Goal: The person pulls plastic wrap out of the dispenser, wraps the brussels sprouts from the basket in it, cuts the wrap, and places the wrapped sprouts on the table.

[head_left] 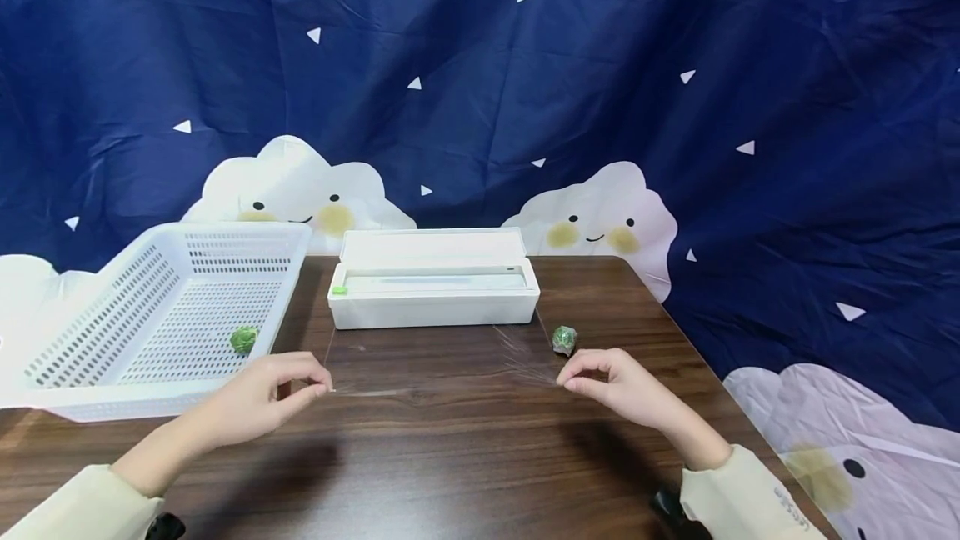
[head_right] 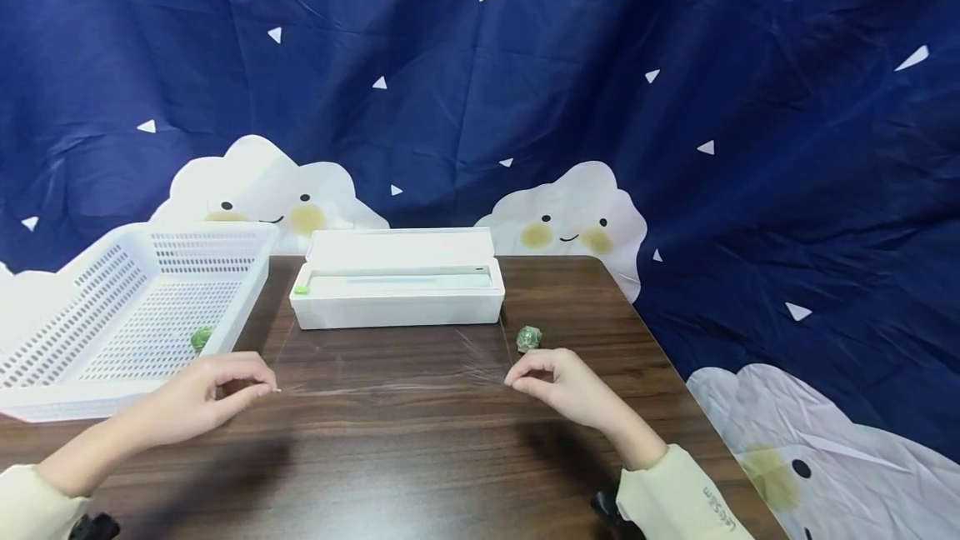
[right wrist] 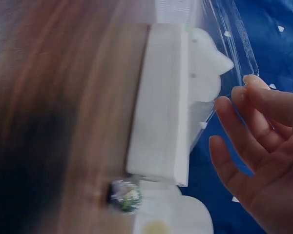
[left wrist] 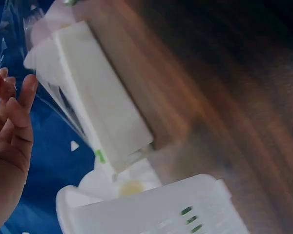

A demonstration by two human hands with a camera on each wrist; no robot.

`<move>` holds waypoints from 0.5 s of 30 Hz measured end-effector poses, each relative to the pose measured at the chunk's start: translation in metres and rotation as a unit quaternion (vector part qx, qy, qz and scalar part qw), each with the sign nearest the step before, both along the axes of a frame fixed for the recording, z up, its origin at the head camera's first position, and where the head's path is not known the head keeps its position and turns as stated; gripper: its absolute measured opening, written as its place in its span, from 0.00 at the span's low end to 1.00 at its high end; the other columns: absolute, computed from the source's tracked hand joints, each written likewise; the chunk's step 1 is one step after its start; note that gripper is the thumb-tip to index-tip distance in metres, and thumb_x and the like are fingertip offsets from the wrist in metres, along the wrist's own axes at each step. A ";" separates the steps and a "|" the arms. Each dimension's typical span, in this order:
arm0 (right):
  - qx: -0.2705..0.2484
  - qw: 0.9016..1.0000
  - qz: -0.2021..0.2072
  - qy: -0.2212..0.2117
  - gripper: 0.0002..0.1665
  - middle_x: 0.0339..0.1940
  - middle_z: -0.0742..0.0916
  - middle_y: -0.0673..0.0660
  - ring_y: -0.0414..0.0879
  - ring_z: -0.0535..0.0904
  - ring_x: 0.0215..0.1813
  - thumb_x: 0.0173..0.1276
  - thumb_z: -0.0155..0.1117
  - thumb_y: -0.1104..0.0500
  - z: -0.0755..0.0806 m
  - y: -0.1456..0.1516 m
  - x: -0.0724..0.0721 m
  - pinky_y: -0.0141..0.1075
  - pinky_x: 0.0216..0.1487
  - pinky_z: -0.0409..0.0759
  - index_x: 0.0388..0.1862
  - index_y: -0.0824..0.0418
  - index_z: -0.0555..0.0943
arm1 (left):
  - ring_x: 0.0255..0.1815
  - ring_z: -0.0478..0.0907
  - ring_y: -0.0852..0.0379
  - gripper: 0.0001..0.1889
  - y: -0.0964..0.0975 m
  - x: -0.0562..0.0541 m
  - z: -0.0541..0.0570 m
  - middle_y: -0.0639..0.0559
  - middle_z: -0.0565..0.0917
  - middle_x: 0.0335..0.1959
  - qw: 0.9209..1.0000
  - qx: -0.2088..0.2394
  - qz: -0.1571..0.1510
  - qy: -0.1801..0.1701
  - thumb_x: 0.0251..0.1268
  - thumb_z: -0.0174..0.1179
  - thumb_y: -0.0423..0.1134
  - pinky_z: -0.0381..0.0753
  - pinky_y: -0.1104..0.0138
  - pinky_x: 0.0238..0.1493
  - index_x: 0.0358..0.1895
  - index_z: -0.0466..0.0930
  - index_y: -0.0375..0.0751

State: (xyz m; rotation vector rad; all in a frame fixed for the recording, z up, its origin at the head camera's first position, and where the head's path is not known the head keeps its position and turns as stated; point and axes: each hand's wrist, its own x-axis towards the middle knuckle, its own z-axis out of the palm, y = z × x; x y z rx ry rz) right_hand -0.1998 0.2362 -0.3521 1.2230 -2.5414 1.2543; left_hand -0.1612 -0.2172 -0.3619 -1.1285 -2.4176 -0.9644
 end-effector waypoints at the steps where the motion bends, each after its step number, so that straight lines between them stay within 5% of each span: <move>1: 0.009 1.000 0.004 -0.002 0.05 0.32 0.84 0.48 0.39 0.78 0.37 0.62 0.61 0.67 -0.004 0.000 0.000 0.34 0.39 0.75 0.34 0.60 0.83 | 0.22 0.68 0.69 0.13 0.000 0.000 -0.004 0.67 0.76 0.30 1.000 -0.008 -0.003 -0.004 0.60 0.60 0.30 0.69 0.74 0.20 0.35 0.77 0.59; 8: 0.049 0.999 0.012 -0.010 0.05 0.32 0.85 0.51 0.38 0.78 0.38 0.61 0.61 0.68 -0.026 -0.003 -0.004 0.38 0.41 0.76 0.35 0.61 0.81 | 0.22 0.67 0.71 0.10 0.001 -0.001 -0.027 0.68 0.74 0.29 0.998 -0.058 -0.027 -0.029 0.61 0.59 0.33 0.69 0.76 0.21 0.33 0.77 0.59; 15: 0.083 0.994 0.060 0.033 0.05 0.29 0.82 0.48 0.37 0.76 0.35 0.59 0.63 0.69 -0.042 -0.006 -0.009 0.38 0.38 0.75 0.28 0.59 0.80 | 0.24 0.66 0.73 0.07 0.004 -0.004 -0.045 0.69 0.72 0.30 0.995 -0.098 -0.035 -0.006 0.58 0.61 0.32 0.71 0.74 0.27 0.31 0.80 0.52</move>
